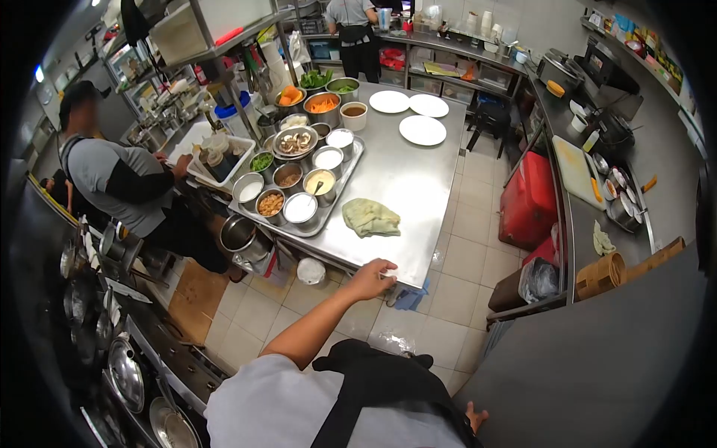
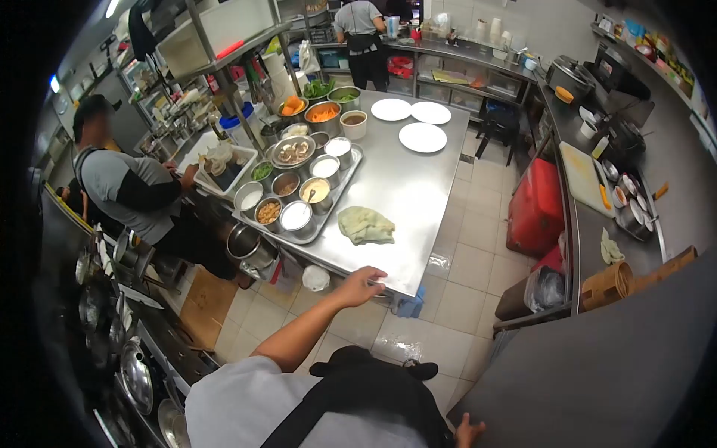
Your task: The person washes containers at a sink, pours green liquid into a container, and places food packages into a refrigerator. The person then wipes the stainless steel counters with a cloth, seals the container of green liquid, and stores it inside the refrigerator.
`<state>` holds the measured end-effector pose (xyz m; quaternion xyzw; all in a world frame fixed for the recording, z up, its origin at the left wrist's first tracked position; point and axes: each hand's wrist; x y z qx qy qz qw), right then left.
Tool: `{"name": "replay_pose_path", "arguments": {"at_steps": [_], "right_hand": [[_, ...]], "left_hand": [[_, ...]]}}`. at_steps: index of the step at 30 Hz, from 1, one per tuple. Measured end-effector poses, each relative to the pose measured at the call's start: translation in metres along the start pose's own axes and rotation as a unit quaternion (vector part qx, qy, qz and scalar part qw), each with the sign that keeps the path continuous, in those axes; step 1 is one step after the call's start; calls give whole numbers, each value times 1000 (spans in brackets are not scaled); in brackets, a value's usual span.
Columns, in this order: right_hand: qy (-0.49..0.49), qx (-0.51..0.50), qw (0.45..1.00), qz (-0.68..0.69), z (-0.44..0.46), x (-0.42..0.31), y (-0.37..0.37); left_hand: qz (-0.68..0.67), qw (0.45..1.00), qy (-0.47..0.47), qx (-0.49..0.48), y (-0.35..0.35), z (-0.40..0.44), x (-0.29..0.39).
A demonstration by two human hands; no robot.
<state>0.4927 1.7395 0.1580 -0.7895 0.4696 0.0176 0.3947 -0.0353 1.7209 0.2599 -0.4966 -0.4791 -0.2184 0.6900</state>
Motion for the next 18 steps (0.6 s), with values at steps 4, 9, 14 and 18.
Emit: {"name": "replay_pose_path", "arguments": {"at_steps": [4, 9, 14, 18], "right_hand": [[-3, -42, 998, 45, 42, 14, -34], [-1, -82, 994, 71, 79, 14, -75], [3, -110, 991, 75, 109, -7, -90], [-8, -133, 988, 76, 135, -46, -89]], "left_hand": [[116, 986, 13, 117, 4, 36, -3], [233, 958, -43, 164, 3, 73, 2], [270, 925, -223, 145, 14, 91, 28], [342, 865, -339, 141, 20, 126, 45]]}}
Point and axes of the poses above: each hand's wrist, its own z-axis towards the middle knuckle, its own y-axis out of the palm, x = y × z, and after that the axes turned 1 degree about -x, right-handed
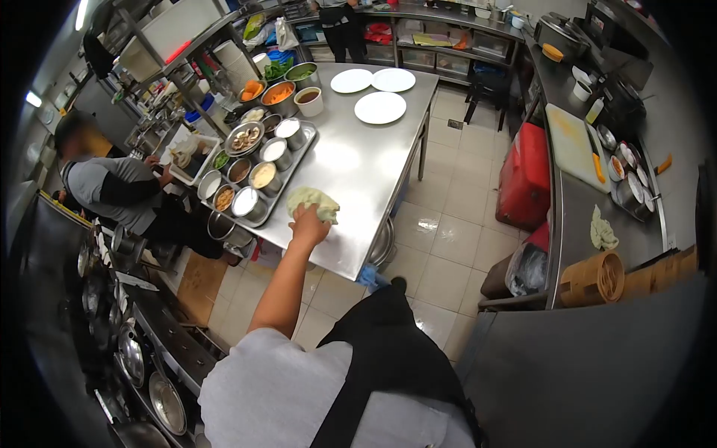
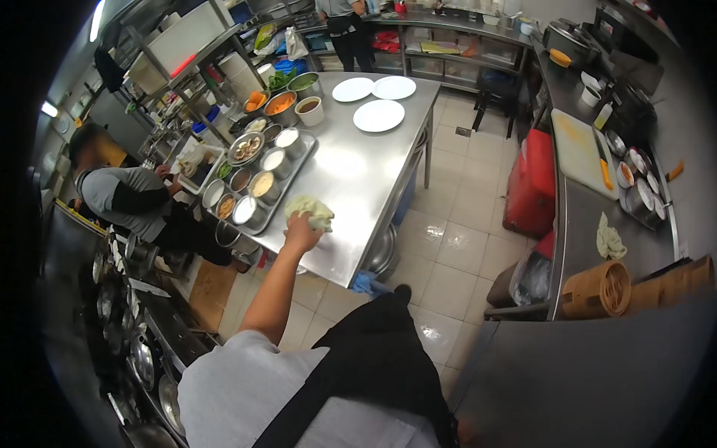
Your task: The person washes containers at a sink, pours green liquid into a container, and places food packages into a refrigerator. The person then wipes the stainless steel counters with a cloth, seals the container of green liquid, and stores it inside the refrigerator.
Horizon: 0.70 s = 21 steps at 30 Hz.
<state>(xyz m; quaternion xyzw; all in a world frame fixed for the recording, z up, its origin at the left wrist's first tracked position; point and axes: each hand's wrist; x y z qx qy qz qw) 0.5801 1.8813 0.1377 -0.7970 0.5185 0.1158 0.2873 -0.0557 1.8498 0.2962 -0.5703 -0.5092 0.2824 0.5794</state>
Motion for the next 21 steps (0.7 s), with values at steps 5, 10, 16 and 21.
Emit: {"name": "replay_pose_path", "arguments": {"at_steps": [5, 10, 16, 21], "right_hand": [[-40, -18, 999, -25, 38, -83, 14], [-161, 43, 984, -70, 78, -242, 51], [-337, 55, 890, -302, 92, -471, 83], [-439, 40, 843, -309, 116, -606, 145]], "left_hand": [[-151, 958, 187, 156, 18, 74, 43], [-286, 945, 67, 145, 34, 202, 117], [-223, 964, -108, 101, 29, 335, 166], [-167, 978, -108, 67, 39, 373, 171]]}}
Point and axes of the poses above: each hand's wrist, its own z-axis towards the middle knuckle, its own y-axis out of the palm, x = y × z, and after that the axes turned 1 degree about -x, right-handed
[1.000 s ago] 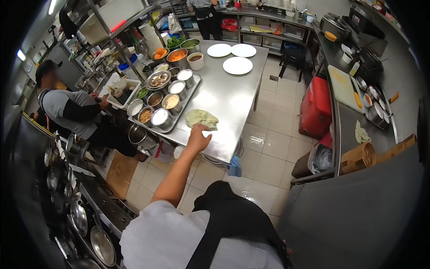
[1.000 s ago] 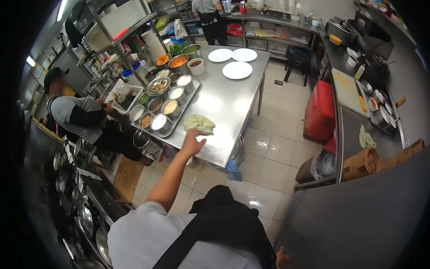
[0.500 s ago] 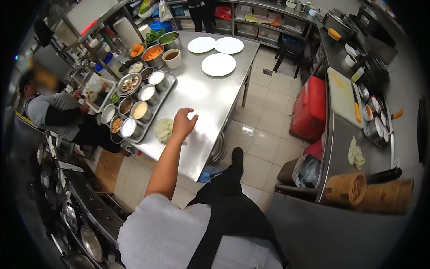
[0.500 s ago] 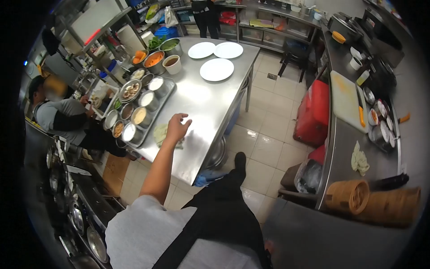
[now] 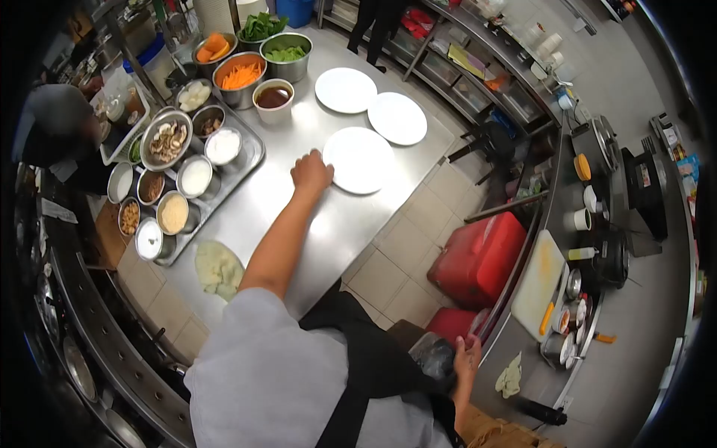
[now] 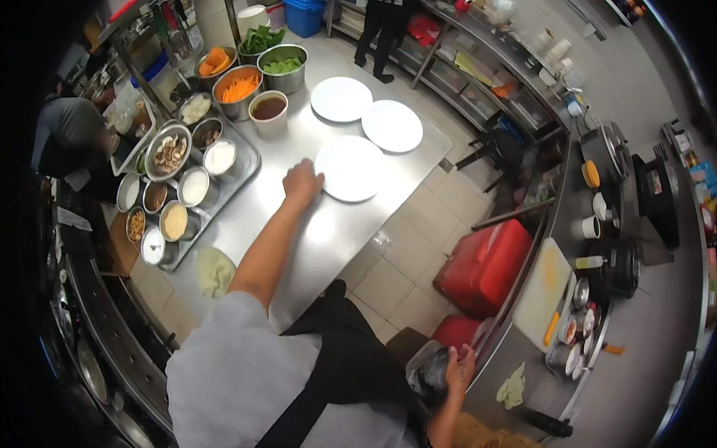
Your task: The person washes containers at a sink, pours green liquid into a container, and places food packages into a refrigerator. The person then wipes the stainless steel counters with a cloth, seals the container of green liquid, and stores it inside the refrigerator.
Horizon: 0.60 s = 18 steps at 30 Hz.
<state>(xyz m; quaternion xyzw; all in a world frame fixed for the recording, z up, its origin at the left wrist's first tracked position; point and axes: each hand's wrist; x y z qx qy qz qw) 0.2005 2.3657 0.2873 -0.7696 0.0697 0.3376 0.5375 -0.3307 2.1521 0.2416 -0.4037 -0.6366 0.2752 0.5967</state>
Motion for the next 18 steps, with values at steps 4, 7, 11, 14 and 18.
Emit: {"name": "replay_pose_path", "arguments": {"at_steps": [4, 7, 11, 14, 18], "right_hand": [[-122, -62, 991, -14, 67, -54, 51], [-201, -125, 972, -10, 100, -105, 92], [-314, -228, 921, -28, 138, -182, 129], [-399, -266, 877, -25, 171, -241, 142], [-521, -195, 830, -49, 236, -305, 176]], "left_hand": [[-3, 999, -2, 36, -12, -15, -10], [6, 999, -30, 45, -20, -23, -32], [47, 992, -46, 104, -27, -50, -74], [47, 987, -72, 136, -37, -81, -92], [61, 968, -147, 196, -41, -114, -102]]}}
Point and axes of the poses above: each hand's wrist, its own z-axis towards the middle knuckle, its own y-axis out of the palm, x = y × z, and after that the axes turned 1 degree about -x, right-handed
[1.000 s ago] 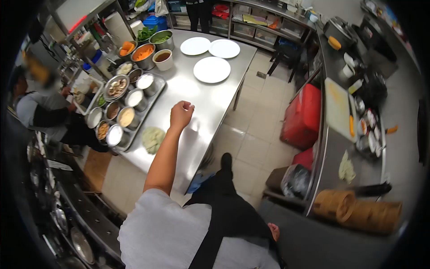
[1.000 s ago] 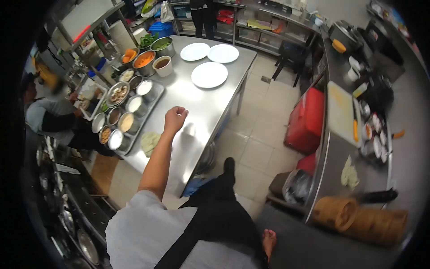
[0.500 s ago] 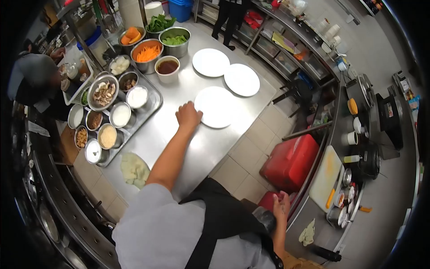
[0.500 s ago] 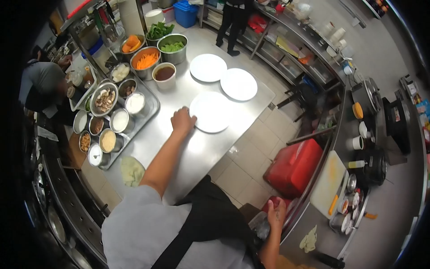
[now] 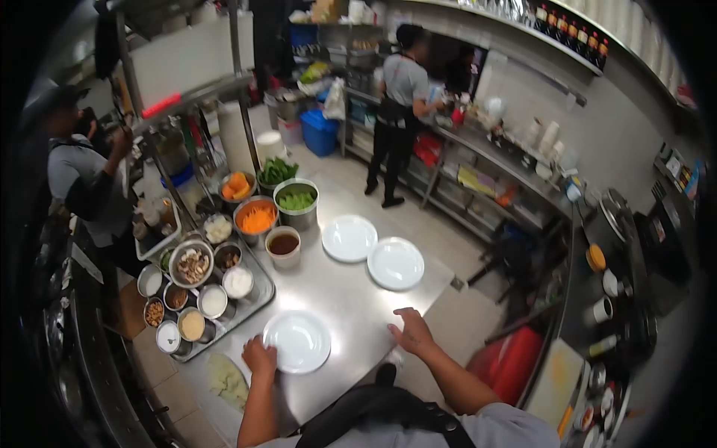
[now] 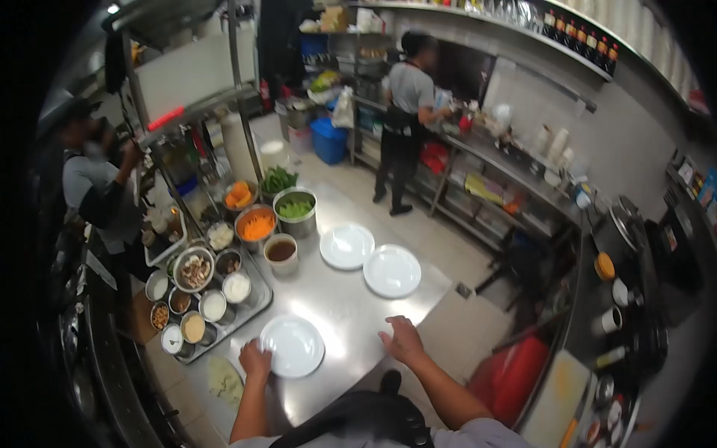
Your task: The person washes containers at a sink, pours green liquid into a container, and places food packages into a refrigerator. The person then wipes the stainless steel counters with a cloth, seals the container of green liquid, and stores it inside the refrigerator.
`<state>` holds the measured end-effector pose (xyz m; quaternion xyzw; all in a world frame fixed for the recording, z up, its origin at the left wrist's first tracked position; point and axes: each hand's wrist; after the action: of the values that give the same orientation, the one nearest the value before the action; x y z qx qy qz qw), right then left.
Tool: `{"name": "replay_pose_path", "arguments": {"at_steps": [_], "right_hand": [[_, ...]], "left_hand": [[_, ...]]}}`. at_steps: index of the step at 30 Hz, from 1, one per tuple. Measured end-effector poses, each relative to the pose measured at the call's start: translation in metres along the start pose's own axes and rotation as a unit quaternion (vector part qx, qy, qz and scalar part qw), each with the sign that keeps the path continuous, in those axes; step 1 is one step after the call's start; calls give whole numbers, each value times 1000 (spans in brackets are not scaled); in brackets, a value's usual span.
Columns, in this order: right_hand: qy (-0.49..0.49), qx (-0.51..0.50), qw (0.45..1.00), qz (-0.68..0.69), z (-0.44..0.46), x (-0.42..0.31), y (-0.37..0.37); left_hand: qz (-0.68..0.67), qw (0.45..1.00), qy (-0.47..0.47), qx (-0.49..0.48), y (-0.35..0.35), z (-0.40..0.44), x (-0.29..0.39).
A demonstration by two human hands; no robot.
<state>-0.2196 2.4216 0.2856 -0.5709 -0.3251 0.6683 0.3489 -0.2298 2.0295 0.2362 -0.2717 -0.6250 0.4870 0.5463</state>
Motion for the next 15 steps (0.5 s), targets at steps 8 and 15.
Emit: {"name": "replay_pose_path", "arguments": {"at_steps": [8, 15], "right_hand": [[-52, -66, 985, -151, 115, 78, 17], [-181, -115, 966, -142, 102, 77, 38]], "left_hand": [[105, 984, -143, 26, -5, -33, -6], [-103, 984, -143, -21, -35, -51, 73]]}}
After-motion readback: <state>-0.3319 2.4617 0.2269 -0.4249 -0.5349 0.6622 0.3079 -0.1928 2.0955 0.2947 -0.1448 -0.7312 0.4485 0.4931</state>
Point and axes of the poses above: each hand's wrist, its own z-axis towards the middle knuckle, its own y-axis out of the palm, x = y × z, and after that the axes turned 1 degree about -x, right-handed
